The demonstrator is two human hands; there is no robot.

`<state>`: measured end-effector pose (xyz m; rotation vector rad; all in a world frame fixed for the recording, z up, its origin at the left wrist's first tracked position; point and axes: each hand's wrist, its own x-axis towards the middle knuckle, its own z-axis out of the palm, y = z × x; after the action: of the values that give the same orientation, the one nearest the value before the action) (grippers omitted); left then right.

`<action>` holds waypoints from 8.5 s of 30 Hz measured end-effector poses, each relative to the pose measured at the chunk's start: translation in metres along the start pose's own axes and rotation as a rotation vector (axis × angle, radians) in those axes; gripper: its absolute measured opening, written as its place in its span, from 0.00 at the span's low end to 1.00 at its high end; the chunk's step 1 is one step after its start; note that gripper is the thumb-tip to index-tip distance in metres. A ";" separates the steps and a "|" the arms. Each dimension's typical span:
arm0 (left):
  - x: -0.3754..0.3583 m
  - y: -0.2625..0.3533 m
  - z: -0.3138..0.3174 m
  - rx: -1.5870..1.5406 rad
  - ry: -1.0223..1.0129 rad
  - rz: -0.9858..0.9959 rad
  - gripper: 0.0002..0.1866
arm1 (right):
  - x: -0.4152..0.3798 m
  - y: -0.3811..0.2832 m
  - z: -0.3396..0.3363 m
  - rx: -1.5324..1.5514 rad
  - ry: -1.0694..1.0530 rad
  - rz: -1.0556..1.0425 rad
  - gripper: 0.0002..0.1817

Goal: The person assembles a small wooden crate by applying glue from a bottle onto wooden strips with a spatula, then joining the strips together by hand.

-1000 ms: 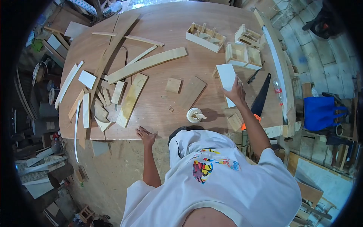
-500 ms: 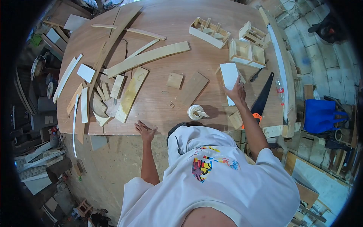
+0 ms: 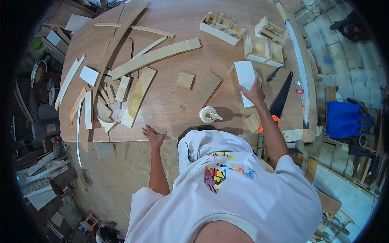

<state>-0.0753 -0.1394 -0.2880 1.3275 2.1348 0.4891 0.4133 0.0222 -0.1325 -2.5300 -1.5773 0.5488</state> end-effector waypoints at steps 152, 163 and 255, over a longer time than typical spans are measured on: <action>0.127 0.470 0.032 0.039 -1.283 0.949 0.36 | -0.077 0.103 -0.124 0.940 -0.528 -0.065 0.40; 0.117 0.466 -0.016 -0.111 -1.329 0.922 0.38 | -0.109 0.070 -0.136 0.835 -0.512 -0.234 0.43; 0.168 0.902 0.416 0.641 -0.306 2.005 0.54 | 0.281 0.313 -0.173 -0.176 0.321 0.043 0.51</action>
<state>0.7539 0.4117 -0.1337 3.2211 -0.0294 0.1674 0.8511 0.1452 -0.1279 -2.6154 -1.5132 0.0012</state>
